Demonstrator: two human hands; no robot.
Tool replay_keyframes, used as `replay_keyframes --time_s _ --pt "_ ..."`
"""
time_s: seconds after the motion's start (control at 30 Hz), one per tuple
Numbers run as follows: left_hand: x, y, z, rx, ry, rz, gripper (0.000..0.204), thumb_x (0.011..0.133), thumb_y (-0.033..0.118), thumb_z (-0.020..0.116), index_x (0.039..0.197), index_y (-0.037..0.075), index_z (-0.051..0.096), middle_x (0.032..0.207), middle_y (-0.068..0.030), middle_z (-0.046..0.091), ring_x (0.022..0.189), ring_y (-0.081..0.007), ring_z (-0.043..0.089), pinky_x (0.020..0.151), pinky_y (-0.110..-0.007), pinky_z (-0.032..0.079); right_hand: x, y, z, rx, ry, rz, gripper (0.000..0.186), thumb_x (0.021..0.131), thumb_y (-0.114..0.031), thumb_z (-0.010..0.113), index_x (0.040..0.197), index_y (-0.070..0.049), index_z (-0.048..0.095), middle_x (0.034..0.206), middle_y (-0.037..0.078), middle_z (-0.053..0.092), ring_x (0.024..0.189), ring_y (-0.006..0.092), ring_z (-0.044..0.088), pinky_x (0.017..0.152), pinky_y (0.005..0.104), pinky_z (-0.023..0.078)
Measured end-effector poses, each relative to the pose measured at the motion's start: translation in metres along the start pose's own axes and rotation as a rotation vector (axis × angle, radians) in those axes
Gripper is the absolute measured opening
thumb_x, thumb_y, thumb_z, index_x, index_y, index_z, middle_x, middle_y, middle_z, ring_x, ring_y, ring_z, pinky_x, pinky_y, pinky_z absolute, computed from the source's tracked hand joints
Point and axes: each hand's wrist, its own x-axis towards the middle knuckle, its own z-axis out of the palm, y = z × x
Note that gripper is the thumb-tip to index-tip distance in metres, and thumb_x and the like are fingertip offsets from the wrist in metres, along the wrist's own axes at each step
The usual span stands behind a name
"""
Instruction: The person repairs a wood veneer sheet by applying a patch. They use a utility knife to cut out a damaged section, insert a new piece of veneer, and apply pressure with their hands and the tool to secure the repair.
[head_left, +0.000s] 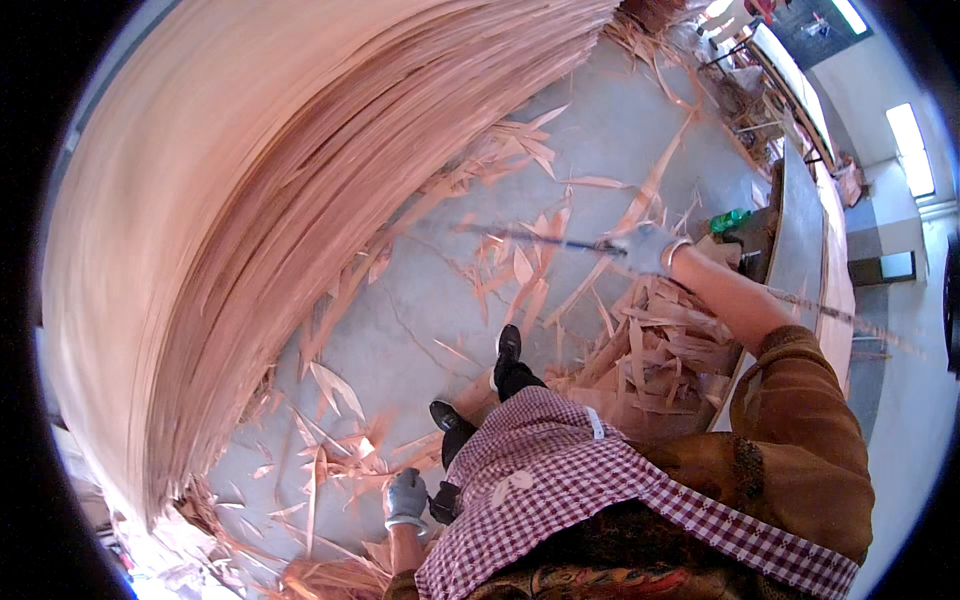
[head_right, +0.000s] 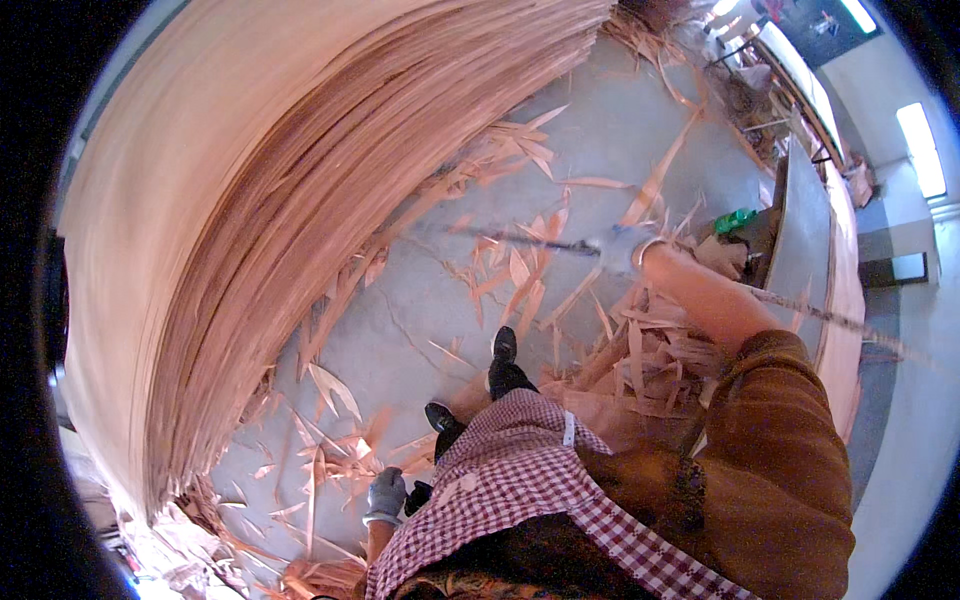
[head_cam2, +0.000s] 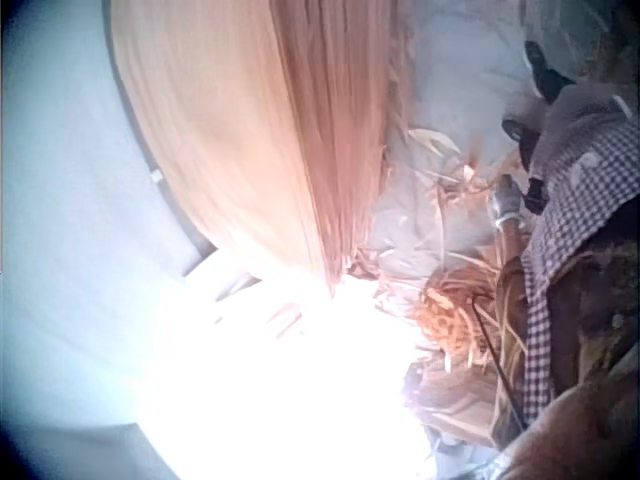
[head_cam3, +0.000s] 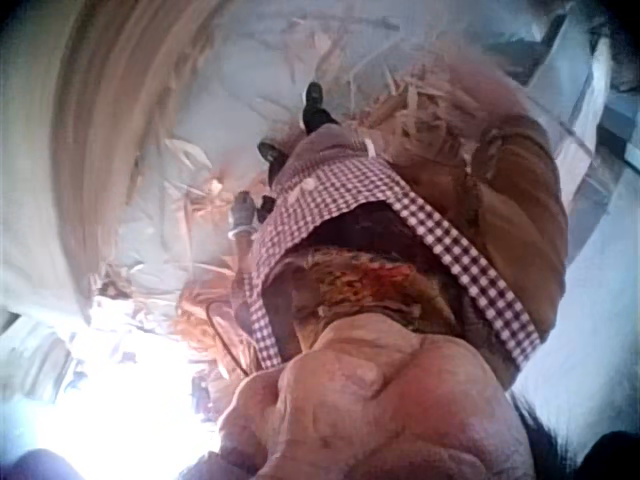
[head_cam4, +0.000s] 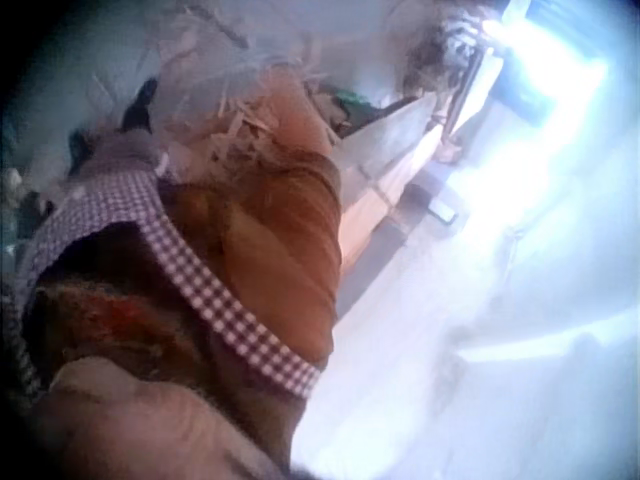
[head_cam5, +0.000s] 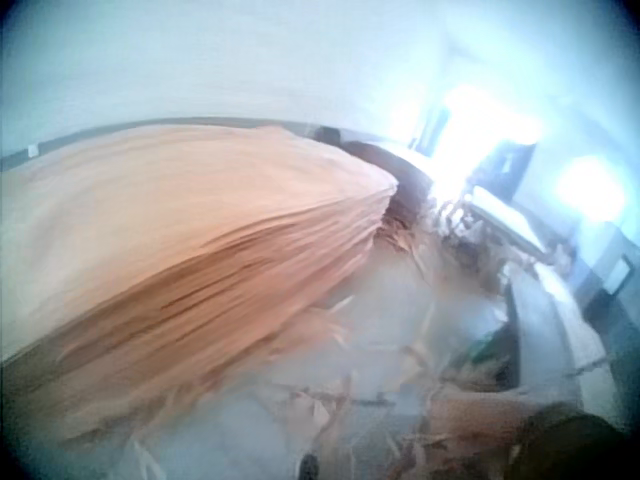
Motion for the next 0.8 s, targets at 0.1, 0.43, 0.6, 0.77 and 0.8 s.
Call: replay_keyframes --time_s 0.1,0.43,0.6,0.77,0.8 --pt "0.015 0.041 0.005 -0.005 -0.031 -0.007 0.026 0.084 0.024 0.047 0.095 0.009 0.066 0.086 -0.018 0.065 0.083 -0.0336 0.063 0.075 -0.043 0.049 0.037 0.033 -0.039 -0.071 0.017 0.219 0.031 0.086 -0.022 0.049 0.116 -0.016 0.057 0.1 0.017 0.063 0.091 0.0349 0.061 0.079 0.043 0.049" --pt "0.029 0.13 0.042 -0.021 -0.134 0.097 0.02 0.085 0.021 0.048 0.093 0.008 0.06 0.09 -0.0135 0.062 0.082 -0.034 0.059 0.071 -0.046 0.048 0.229 0.179 -0.059 -0.069 0.166 0.543 0.03 0.086 -0.014 0.046 0.111 -0.01 0.062 0.113 0.015 0.06 0.105 0.0315 0.059 0.086 0.0414 0.048" --pt "0.029 0.132 0.044 0.073 -0.273 0.03 0.025 0.085 0.022 0.045 0.094 0.005 0.061 0.095 -0.0152 0.061 0.087 -0.0343 0.059 0.076 -0.045 0.047 0.263 0.204 -0.047 -0.178 0.121 0.478 0.029 0.085 -0.012 0.048 0.11 -0.01 0.063 0.112 0.014 0.061 0.102 0.0302 0.06 0.084 0.0405 0.049" --pt "0.048 0.135 0.041 -0.039 -0.215 -0.044 0.027 0.087 0.025 0.044 0.095 0.005 0.061 0.099 -0.0165 0.061 0.091 -0.0363 0.057 0.081 -0.047 0.045 0.206 0.225 -0.033 -0.355 0.016 0.252 0.033 0.084 -0.014 0.049 0.116 -0.012 0.057 0.11 0.015 0.061 0.099 0.0304 0.061 0.081 0.0397 0.05" --pt "0.052 0.133 0.043 -0.045 -0.198 -0.011 0.027 0.087 0.025 0.044 0.095 0.006 0.061 0.098 -0.0167 0.061 0.091 -0.0363 0.057 0.081 -0.047 0.045 0.185 0.219 -0.037 -0.38 0.002 0.218 0.033 0.085 -0.015 0.049 0.118 -0.013 0.055 0.109 0.015 0.061 0.099 0.0305 0.061 0.081 0.0396 0.05"
